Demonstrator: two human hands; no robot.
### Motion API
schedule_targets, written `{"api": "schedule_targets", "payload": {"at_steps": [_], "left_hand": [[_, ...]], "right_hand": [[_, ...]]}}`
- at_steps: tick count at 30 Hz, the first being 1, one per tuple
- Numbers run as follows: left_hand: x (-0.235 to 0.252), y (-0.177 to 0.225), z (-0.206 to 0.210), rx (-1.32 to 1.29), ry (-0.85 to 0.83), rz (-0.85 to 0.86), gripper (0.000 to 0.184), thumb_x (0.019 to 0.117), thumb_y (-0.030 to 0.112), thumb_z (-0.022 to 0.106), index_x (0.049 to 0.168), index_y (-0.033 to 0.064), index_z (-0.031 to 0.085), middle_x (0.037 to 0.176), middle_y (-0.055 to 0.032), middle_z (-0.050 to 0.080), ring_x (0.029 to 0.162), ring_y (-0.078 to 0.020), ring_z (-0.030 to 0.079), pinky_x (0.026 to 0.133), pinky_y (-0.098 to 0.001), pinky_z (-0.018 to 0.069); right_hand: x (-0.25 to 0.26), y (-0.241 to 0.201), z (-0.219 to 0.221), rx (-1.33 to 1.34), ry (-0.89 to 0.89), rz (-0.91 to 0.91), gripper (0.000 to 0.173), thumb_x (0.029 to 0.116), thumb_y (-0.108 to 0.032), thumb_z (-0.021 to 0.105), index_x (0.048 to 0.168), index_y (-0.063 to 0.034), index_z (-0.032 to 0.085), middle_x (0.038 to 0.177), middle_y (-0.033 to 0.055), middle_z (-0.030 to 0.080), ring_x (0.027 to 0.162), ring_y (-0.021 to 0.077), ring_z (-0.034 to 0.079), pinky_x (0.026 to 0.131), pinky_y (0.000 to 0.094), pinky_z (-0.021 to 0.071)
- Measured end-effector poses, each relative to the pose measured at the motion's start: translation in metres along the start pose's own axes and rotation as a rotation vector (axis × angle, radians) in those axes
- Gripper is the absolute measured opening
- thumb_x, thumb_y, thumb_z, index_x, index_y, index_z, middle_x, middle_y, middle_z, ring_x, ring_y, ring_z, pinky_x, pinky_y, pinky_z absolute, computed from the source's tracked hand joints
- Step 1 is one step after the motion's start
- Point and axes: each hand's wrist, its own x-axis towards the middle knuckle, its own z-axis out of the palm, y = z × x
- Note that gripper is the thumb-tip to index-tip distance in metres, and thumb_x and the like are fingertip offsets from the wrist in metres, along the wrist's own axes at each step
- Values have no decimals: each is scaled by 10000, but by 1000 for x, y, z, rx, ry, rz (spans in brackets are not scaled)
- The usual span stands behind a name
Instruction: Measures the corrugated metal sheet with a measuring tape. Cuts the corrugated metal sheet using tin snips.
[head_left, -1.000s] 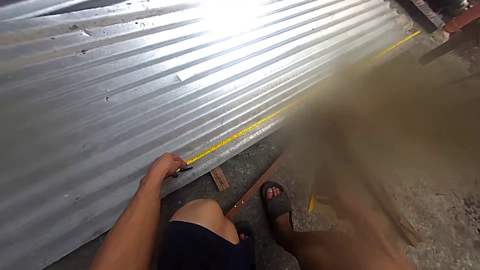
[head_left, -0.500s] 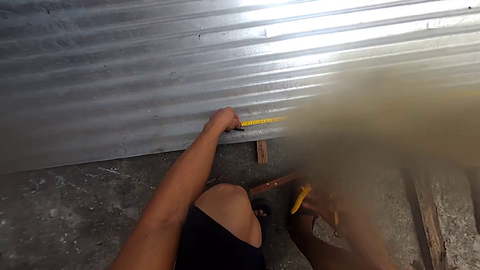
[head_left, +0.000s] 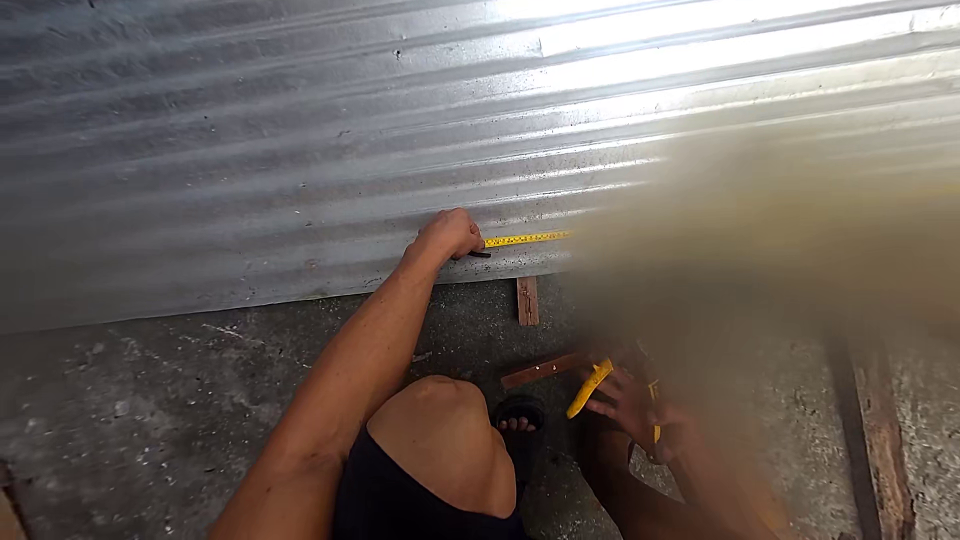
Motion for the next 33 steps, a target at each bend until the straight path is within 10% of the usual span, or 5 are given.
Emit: {"api": "schedule_targets", "payload": {"at_steps": [9,13,19,33], "left_hand": [[-4,3,-1,1,9,-16,240,981,336,682,928,120,773,909,-153,719,899,-352,682,787,-623,520],[-7,4,-3,-9,23,3,246,978,330,685,921,108,774,932,-170,718,941,-372,678,802,-642,511],[-7,4,0,-26,37,-17,225,962,329,695,905,123,765,917,-152,711,927,-359,669,785,-639,500],[-12,6,1,-25,32,1,225,964,333,688,906,130,765,940,-143,708,950,-351,663,786,-631,500]], "right_hand": [[22,-21,24,-179,-39,-80,839,728,-71,831,1475,-68,449,1555,254,412,1383,477,459,1085,664,438],[28,-24,42,-355,183,-89,808,651,-3,792,1366,-56,420,1363,214,573,1208,379,615,962,567,554],[34,-32,74,-1125,438,125,934,669,-27,651,1550,-36,341,1241,78,656,1032,122,682,819,295,599],[56,-45,94,-1309,554,386,736,681,-103,634,1403,-69,493,989,61,651,764,134,654,638,317,553]]}}
